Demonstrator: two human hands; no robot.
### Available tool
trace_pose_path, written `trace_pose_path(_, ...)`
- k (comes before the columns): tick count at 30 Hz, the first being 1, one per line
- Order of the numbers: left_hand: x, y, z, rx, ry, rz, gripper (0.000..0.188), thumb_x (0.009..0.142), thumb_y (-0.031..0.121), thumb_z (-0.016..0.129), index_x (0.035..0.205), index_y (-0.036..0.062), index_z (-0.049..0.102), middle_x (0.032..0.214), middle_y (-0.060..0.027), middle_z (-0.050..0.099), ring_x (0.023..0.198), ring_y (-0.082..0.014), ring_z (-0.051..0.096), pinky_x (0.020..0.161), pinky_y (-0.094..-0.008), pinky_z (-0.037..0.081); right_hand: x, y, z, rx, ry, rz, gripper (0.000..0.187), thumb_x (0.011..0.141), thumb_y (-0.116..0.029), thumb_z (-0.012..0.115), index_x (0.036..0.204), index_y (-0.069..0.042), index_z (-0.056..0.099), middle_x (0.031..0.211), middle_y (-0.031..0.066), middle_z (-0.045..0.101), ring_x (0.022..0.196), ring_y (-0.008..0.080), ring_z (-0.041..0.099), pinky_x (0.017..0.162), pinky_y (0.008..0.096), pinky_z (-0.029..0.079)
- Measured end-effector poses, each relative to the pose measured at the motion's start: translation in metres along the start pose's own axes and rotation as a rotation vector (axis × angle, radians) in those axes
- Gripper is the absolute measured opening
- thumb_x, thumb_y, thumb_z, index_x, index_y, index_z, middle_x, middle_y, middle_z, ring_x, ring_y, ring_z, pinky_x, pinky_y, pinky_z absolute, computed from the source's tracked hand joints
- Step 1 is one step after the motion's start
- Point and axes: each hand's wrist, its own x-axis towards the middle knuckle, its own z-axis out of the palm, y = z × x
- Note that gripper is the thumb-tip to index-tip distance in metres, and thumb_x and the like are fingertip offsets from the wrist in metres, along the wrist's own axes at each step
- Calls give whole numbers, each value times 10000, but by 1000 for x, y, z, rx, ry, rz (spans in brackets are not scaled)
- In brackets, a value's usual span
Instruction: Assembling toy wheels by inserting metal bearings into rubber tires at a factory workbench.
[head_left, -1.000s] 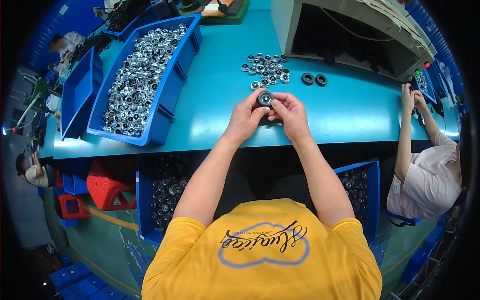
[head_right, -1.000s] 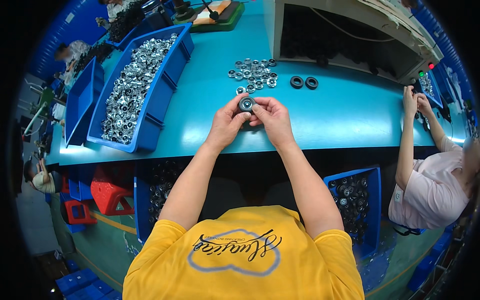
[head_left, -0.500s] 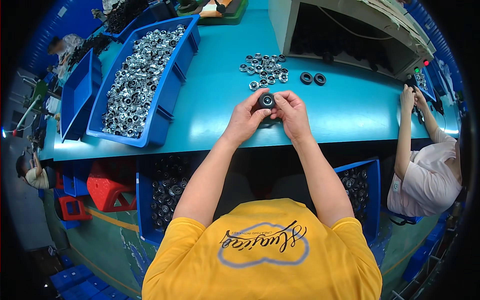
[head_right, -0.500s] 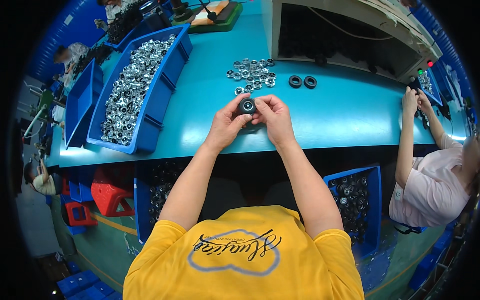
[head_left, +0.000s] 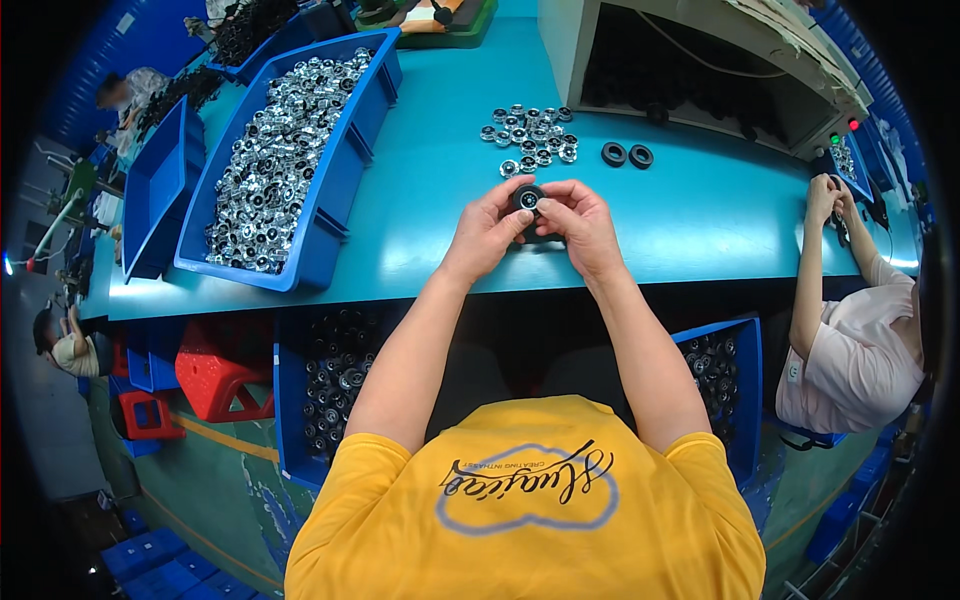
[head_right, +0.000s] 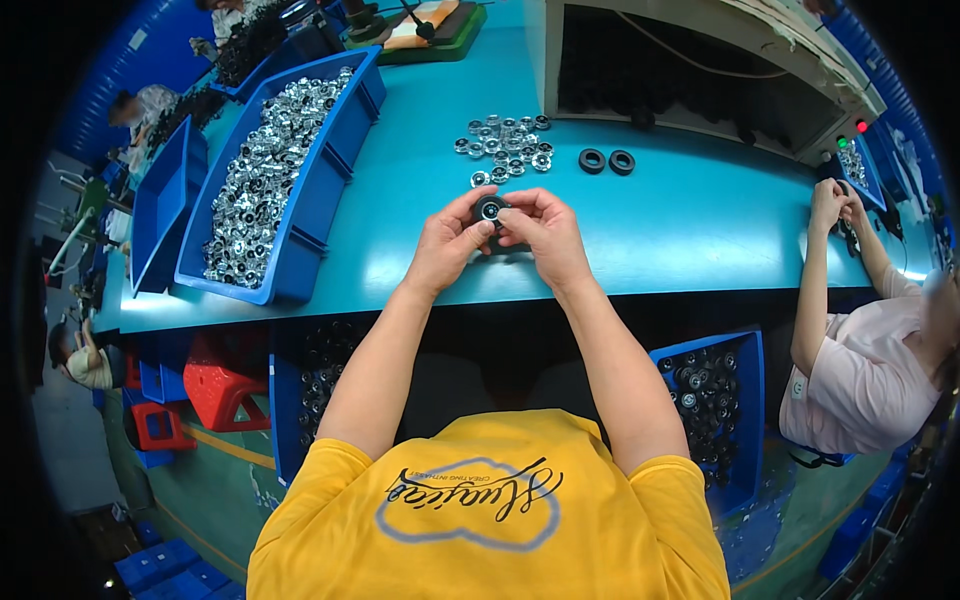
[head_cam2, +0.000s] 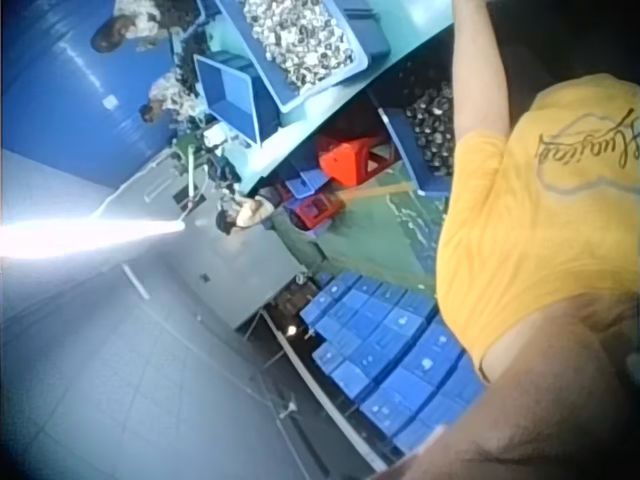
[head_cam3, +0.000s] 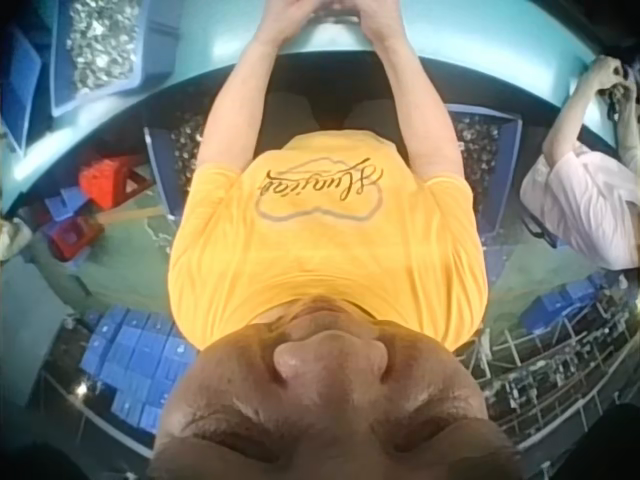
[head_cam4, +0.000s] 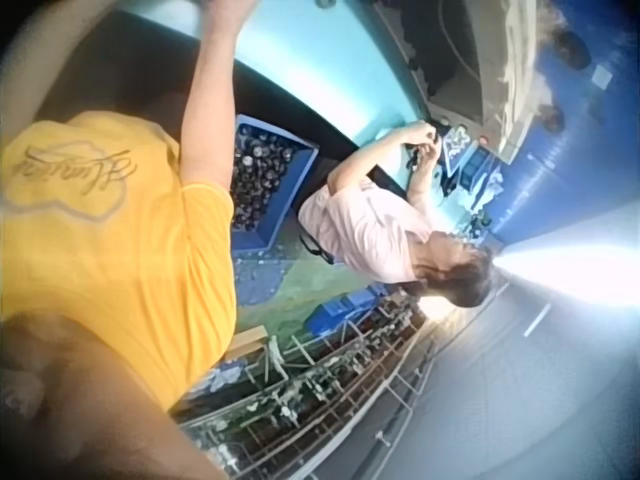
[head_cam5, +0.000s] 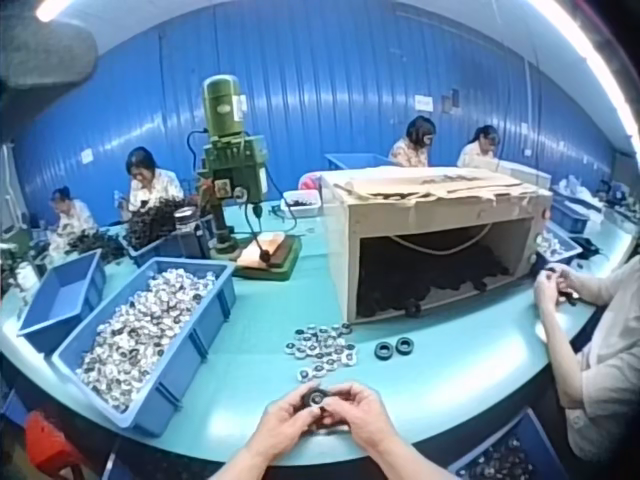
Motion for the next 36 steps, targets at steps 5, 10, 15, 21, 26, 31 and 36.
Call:
trace_pose_path(5,-1,-2,-2,-8,-31,8,454,1024,104,642,1472,58,579,1091,-24,701,903,-95,623,735,-268,534,2,2,0,2,20,22,161,996,-133,723,1082,-7,671,876,46,695,716,94,679,618,227,586)
trace_pose_path(10,1,0,-6,-36,-47,-53,455,1030,122,628,1481,82,579,1060,-15,696,909,-93,619,731,-265,524,4,6,-1,-39,20,-10,155,1006,-152,717,1043,-14,657,839,51,688,666,92,670,572,224,577)
trace_pose_path(15,-2,1,6,51,27,63,419,1004,116,694,1411,57,617,1086,-30,671,915,-117,640,779,-278,563,2,1,1,24,53,-39,160,1023,-172,697,1023,-20,649,816,51,681,648,101,667,533,229,562)
trace_pose_path(21,2,-3,4,140,149,167,217,1020,182,712,1077,-26,702,1136,-90,663,832,-120,661,695,-278,591,0,2,-5,36,-1,19,179,1038,-185,676,1057,-9,654,880,66,700,684,110,677,560,245,573)
trace_pose_path(26,4,-10,-7,-12,90,-33,243,1048,191,673,1131,-37,692,959,-85,707,770,-135,676,658,-276,589,-1,-4,13,-83,-14,-46,222,1004,-126,708,1172,14,670,984,76,718,806,125,708,683,256,614)
trace_pose_path(31,3,1,3,-172,115,-14,270,1056,131,638,1263,-43,648,940,-81,722,787,-151,710,668,-285,616,1,2,6,-83,-25,-19,259,951,-45,747,1191,19,674,995,85,719,837,121,713,717,252,625)
trace_pose_path(36,2,-7,4,-46,111,49,282,1058,121,625,1298,-26,640,983,-92,733,773,-114,696,637,-249,594,4,8,2,-115,-11,-31,264,953,-45,745,1200,19,678,969,90,722,850,116,717,706,245,628)
